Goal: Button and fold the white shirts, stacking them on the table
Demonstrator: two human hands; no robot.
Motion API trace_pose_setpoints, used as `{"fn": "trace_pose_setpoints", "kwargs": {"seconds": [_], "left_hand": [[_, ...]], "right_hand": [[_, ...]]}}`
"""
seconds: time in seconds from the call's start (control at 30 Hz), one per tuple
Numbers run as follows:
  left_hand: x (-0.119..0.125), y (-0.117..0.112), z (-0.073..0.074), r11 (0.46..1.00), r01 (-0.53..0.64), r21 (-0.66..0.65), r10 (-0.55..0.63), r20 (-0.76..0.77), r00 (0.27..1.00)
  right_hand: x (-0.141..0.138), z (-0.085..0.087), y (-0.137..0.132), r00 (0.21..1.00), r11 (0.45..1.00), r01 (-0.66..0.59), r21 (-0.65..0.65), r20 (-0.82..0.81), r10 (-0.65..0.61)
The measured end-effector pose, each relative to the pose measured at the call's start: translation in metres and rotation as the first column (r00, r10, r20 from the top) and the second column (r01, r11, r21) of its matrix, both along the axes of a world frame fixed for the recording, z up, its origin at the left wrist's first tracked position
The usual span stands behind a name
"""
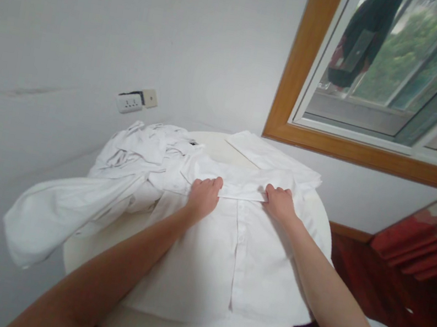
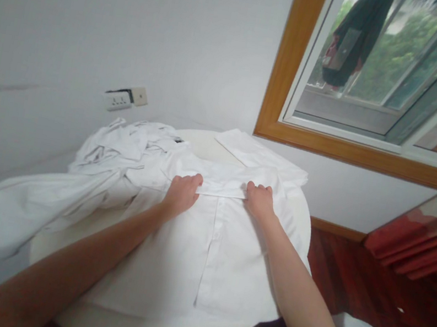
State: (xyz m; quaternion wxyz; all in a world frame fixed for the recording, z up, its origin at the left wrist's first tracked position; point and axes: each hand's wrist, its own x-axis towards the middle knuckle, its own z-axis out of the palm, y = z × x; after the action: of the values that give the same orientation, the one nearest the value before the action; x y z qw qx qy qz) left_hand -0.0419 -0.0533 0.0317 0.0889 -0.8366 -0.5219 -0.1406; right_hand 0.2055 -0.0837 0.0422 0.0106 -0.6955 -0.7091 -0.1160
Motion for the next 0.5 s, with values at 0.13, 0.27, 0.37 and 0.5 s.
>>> {"fn": "trace_pose_setpoints", "kwargs": {"seconds": [0.13,0.27,0.37,0.5], "left_hand": [[0.001,0.001,0.003,0.999,0.013,-0.034,-0.016,-0.073,0.997],[0.001,0.004,0.004,0.997,0.050,-0.051,-0.057,-0.133,0.989],[-0.001,0.006,0.002,0.996,0.064,-0.060,-0.073,-0.148,0.986],[-0.005,0.010,-0.002,0.992,0.118,-0.053,-0.125,-0.140,0.982]], "right_hand": [[0.004,-0.001,0.002,0.999,0.998,-0.041,-0.038,-0.022,0.041],[0.009,-0.002,0.003,0.997,0.998,-0.043,-0.040,-0.064,0.041],[0.014,-0.004,0.004,0.993,0.996,-0.081,-0.042,-0.094,0.077],[0.017,-0.006,0.005,0.985,0.991,-0.128,-0.034,-0.120,0.124]]}}
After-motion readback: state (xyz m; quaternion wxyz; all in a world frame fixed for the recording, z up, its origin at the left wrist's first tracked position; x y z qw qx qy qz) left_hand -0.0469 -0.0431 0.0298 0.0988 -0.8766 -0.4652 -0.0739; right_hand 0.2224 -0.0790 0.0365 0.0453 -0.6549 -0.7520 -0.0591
